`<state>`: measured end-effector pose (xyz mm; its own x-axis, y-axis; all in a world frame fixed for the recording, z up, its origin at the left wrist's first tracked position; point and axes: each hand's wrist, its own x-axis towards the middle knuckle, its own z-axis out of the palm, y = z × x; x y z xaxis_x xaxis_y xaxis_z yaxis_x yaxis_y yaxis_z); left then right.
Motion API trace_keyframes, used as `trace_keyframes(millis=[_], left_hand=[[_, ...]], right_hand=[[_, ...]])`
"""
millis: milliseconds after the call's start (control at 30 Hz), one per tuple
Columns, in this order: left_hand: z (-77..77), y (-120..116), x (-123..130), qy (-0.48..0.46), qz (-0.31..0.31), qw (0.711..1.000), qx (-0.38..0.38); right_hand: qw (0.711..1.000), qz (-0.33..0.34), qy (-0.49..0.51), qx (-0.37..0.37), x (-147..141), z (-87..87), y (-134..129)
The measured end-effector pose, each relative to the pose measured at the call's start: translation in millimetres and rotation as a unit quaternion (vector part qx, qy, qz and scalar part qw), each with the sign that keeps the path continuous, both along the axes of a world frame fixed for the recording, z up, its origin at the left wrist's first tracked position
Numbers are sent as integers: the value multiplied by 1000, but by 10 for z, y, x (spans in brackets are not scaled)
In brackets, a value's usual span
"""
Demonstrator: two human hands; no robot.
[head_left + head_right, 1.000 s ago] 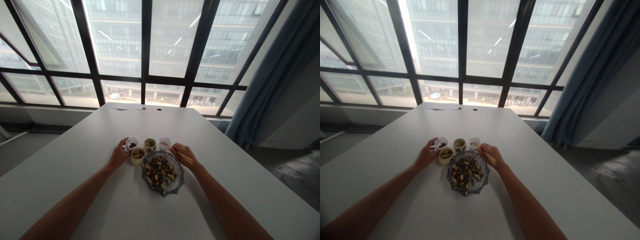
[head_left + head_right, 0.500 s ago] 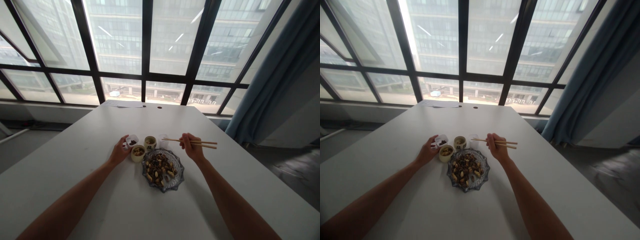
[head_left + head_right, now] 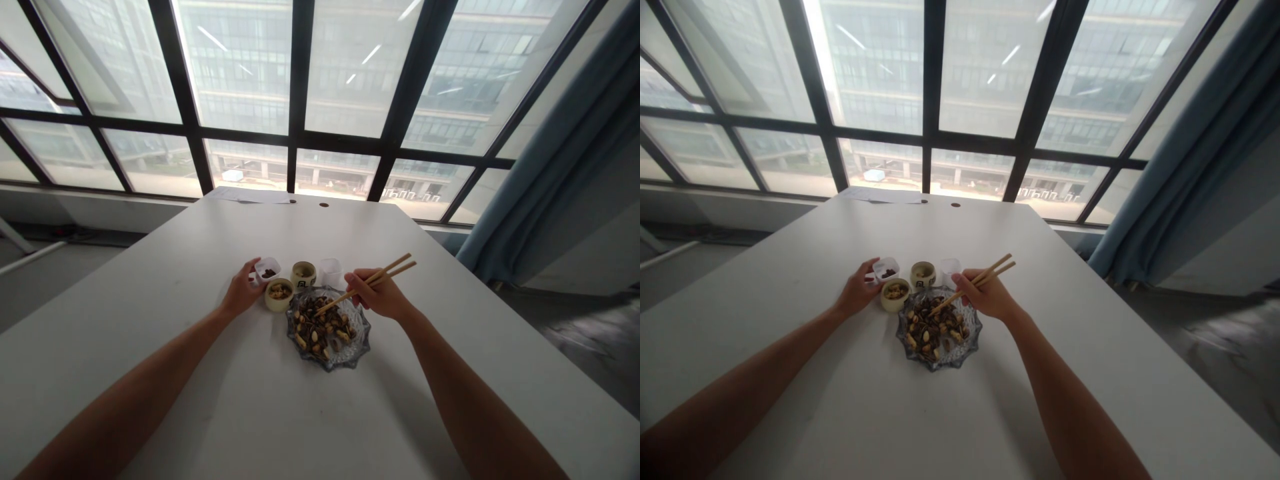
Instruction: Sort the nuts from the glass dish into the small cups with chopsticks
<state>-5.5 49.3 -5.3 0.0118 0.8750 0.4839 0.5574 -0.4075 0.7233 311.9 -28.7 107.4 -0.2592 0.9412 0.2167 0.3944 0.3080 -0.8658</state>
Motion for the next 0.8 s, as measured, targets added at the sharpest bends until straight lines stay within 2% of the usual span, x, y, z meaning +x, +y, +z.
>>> trace_keyframes(millis=[400,567,700,800], left_hand=[[-24,17,-10,3,-3,1000,-4],[-52,38,-15,-13,-7,1000,-10],[-84,70,-23,-79,-12,997,-23],[-107,93,-27,-117,-4,993,-21]], right_hand=[[999,-26,37,-10,20,-68,48],[988,-80,128,-16,106,-126,165],[964,-126,234,-16,194,-157,270],[957,-137,257,-10,232,-173,319]])
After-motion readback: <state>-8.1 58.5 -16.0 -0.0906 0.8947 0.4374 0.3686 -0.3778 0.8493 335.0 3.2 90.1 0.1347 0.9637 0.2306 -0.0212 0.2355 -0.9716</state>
